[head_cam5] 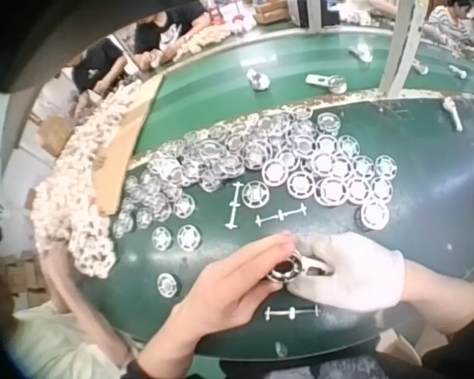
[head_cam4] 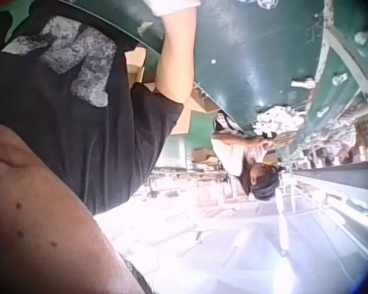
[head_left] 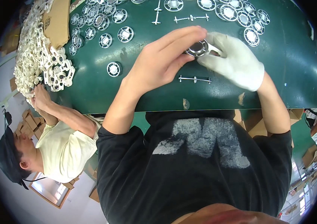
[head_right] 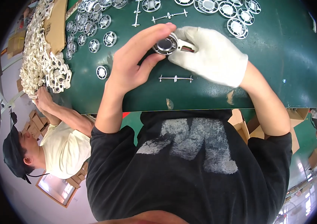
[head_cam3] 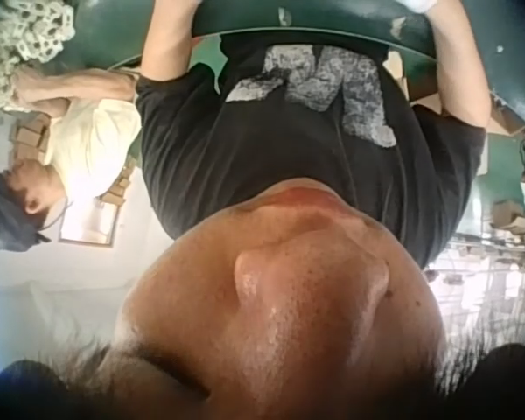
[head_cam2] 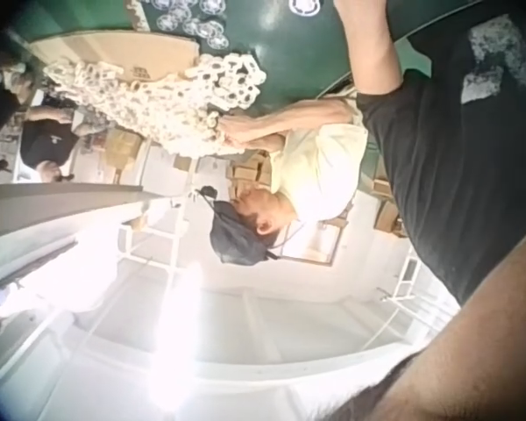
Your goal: The person assembles small circular components by fitting plastic rings and metal rings together by hand, while wearing a protective glove.
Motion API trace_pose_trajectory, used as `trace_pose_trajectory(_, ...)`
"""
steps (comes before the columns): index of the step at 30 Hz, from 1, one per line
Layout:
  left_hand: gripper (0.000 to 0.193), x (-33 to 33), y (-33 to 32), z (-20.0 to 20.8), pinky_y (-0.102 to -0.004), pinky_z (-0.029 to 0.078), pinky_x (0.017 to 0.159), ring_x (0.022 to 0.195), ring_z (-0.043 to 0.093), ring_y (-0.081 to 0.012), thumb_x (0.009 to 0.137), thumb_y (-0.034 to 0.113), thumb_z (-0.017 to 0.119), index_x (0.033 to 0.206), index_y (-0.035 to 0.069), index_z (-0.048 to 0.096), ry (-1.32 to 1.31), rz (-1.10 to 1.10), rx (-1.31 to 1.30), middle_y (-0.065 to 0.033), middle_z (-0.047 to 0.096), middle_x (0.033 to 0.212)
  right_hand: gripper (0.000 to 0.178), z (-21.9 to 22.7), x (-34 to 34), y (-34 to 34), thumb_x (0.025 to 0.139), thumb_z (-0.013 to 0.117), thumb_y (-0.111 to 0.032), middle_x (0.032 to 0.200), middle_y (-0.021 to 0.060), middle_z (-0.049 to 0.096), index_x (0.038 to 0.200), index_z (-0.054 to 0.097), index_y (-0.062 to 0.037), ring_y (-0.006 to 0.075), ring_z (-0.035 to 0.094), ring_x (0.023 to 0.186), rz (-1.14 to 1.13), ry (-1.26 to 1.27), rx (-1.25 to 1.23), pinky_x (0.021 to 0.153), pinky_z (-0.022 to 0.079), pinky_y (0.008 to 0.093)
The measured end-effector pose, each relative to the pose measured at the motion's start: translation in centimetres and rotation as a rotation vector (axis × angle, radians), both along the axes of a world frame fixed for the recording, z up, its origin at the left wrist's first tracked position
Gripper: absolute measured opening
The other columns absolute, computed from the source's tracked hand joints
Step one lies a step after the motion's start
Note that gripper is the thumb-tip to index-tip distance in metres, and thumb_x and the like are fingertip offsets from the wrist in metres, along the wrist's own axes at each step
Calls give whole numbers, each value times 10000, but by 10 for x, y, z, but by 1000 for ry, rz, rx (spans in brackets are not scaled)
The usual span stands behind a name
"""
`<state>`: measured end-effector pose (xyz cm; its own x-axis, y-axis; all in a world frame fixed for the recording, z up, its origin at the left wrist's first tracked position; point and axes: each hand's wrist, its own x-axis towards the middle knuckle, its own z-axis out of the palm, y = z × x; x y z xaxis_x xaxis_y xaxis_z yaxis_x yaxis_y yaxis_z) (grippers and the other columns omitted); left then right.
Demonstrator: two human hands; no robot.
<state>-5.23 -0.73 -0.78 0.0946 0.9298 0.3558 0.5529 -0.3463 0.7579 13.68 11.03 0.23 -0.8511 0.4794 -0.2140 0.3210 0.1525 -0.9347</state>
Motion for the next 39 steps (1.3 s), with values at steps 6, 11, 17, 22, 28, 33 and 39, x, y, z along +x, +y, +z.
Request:
trace_pose_trajectory(6, 590, 8, 3, 2, -417, 502, 1066, 1302, 591, -384, 729, -194, 576, 1296, -34, 610, -56, -118, 100, -206, 644, 1330, 379, 2, 3, -8, 972, 653, -401, 733, 91, 650, 1022, 683, -27, 204, 637, 646, 52, -16, -63, 645, 502, 362)
trace_pose_trajectory(11, 383, 20, 1, 2, -364, 497, 1027, 1275, 600, -286, 924, -58, 605, 1307, -57, 597, -396, -59, -78, -226, 626, 1349, 275, -8, 4, -18, 947, 684, -395, 769, 105, 705, 1022, 713, -132, 311, 712, 736, 7, -48, 477, 637, 551, 410)
trace_pose_trajectory(17, 276, 12, 5, -1, -341, 554, 936, 1111, 685, -251, 892, 16, 729, 1154, -65, 694, -512, -87, -136, -220, 689, 1246, 251, -10, 3, -25, 917, 697, -376, 737, 102, 697, 986, 720, -136, 299, 716, 709, 7, 68, 739, 620, 569, 428)
trace_pose_trajectory(22, 274, -5, 16, 21, -272, 508, 748, 890, 641, -145, 798, 66, 808, 1070, 94, 787, -110, 15, -57, -29, 666, 947, 384, 3, -1, -19, 872, 701, -445, 821, 138, 727, 1021, 716, -92, 327, 725, 791, -18, -190, 484, 714, 573, 410)
trace_pose_trajectory(28, 213, -100, 45, 39, -260, 520, 669, 740, 648, -100, 1024, 200, 613, 1091, 25, 714, -429, 511, -431, -31, 710, 900, 353, -2, -6, -18, 913, 708, -253, 843, 61, 710, 1215, 670, -75, 200, 676, 739, -88, -136, 396, 746, 543, 326)
trace_pose_trajectory(33, 418, -159, 31, 68, -359, 525, 1027, 1229, 603, -223, 1035, 46, 502, 1452, 40, 511, -911, 560, 13, -150, 631, 1299, 270, -9, -2, -19, 922, 691, -225, 888, 85, 737, 1163, 695, -103, 255, 717, 836, -78, -94, 492, 778, 548, 349)
trace_pose_trajectory(39, 533, -243, -61, 17, -446, 498, 965, 1160, 618, -377, 813, 573, 742, 1142, 154, 767, 1014, 1390, -415, -148, 664, 1283, 221, -8, -6, -21, 917, 691, -210, 945, 97, 749, 1111, 713, -105, 257, 726, 872, -71, -57, 552, 797, 557, 356)
